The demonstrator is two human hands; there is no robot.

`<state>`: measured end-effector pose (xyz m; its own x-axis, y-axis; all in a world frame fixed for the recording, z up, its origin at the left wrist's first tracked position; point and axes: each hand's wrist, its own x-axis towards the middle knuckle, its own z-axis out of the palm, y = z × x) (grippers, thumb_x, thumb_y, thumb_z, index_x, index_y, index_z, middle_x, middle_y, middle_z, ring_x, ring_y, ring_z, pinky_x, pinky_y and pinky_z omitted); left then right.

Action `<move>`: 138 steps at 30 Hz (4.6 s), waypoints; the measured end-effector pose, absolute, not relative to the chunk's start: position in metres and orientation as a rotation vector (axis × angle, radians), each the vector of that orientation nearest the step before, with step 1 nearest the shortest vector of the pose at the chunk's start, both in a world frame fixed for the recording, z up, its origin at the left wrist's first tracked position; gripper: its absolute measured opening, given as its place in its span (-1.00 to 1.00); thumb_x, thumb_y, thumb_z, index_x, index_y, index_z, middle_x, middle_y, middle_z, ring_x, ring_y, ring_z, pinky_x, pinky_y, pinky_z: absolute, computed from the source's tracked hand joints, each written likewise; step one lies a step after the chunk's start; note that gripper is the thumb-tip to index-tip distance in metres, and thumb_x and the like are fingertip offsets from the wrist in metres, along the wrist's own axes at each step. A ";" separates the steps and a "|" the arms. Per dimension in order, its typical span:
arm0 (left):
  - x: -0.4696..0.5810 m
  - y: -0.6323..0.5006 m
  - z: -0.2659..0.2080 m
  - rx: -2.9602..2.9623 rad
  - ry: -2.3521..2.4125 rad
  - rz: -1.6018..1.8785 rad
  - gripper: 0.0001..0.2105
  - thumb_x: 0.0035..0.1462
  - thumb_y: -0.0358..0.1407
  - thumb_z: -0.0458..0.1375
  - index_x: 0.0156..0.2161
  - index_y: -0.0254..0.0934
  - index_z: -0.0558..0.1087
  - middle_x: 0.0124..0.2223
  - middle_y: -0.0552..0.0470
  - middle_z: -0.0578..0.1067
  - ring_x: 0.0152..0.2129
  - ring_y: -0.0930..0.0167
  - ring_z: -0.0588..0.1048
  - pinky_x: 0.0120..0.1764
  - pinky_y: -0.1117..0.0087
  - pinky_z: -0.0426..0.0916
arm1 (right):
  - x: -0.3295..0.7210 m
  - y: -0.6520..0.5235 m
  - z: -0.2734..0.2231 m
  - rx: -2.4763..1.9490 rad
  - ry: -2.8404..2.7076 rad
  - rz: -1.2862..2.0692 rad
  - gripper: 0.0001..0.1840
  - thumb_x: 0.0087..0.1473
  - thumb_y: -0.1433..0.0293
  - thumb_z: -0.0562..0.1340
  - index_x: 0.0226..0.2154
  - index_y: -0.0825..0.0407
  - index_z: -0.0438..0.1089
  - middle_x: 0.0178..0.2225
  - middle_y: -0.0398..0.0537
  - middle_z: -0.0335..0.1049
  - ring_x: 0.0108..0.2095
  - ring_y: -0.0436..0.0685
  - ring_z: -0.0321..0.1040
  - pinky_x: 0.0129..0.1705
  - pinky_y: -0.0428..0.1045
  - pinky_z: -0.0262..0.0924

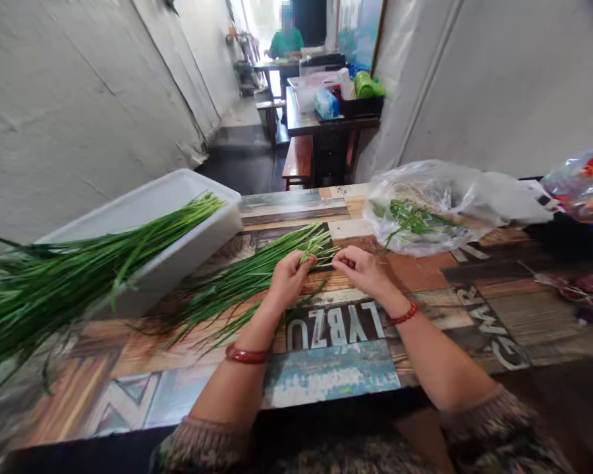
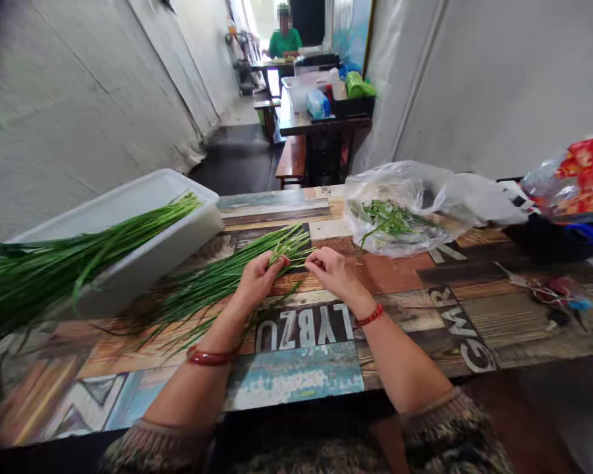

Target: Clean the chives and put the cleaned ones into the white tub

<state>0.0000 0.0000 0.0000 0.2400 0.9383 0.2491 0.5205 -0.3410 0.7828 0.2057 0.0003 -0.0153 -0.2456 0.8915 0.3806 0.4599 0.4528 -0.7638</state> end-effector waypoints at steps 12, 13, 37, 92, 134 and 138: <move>0.004 -0.001 -0.008 2.024 1.425 0.855 -0.74 0.25 -0.22 -0.01 -0.45 -0.27 0.32 -0.52 0.12 0.31 -0.52 0.47 0.26 -0.39 0.45 0.12 | 0.203 0.006 -0.018 -1.275 -1.658 0.547 -0.78 0.19 0.30 0.13 -0.41 0.04 0.40 -0.45 -0.11 0.41 -0.41 0.06 0.32 -0.31 -0.06 0.17; 0.003 0.000 -0.008 1.997 1.459 0.891 -0.73 0.25 -0.22 -0.02 -0.46 -0.27 0.31 -0.52 0.13 0.30 -0.52 0.47 0.25 -0.40 0.45 0.11 | 0.205 0.008 -0.020 -1.291 -1.662 0.527 -0.76 0.21 0.30 0.12 -0.41 0.04 0.40 -0.45 -0.11 0.41 -0.40 0.06 0.33 -0.30 -0.05 0.17; -0.003 0.003 -0.004 2.194 1.486 0.960 -0.74 0.28 -0.21 0.02 -0.34 -0.22 0.51 -0.31 -0.01 0.52 -0.27 0.34 0.42 -0.14 0.31 0.22 | 0.197 0.003 -0.012 -1.144 -1.789 0.588 -0.84 0.17 0.35 0.16 -0.42 0.02 0.36 -0.43 -0.10 0.36 -0.38 0.06 0.29 -0.28 -0.05 0.19; -0.002 0.002 -0.003 1.764 1.394 1.106 -0.76 0.21 -0.17 0.02 -0.35 -0.28 0.41 -0.39 0.09 0.44 -0.40 0.44 0.36 -0.27 0.44 0.22 | 0.201 0.011 -0.029 -1.277 -2.176 0.228 -0.68 0.16 0.48 0.19 -0.02 0.02 0.42 -0.08 0.11 0.45 -0.07 0.22 0.30 -0.01 0.14 0.21; 0.001 -0.002 -0.014 2.147 1.473 0.906 -0.93 0.07 -0.35 0.22 -0.40 -0.26 0.41 -0.41 0.09 0.41 -0.41 0.42 0.38 -0.32 0.44 0.19 | 0.206 0.003 -0.012 -1.116 -1.566 0.730 -0.78 0.17 0.36 0.11 -0.24 0.00 0.46 -0.32 -0.06 0.47 -0.31 0.07 0.39 -0.22 0.01 0.25; 0.002 -0.003 -0.014 2.160 1.451 0.902 -0.93 0.08 -0.35 0.21 -0.40 -0.25 0.42 -0.40 0.10 0.41 -0.41 0.43 0.37 -0.33 0.44 0.18 | 0.202 0.001 -0.014 -1.117 -1.905 0.383 -0.89 0.12 0.40 0.19 -0.32 0.00 0.45 -0.28 -0.01 0.47 -0.19 0.18 0.35 -0.09 0.09 0.19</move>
<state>0.0020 -0.0029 -0.0138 0.2586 0.9197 0.2956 0.6720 -0.3911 0.6288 0.2016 0.0013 -0.0137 -0.2192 0.8207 0.5277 0.5528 0.5501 -0.6260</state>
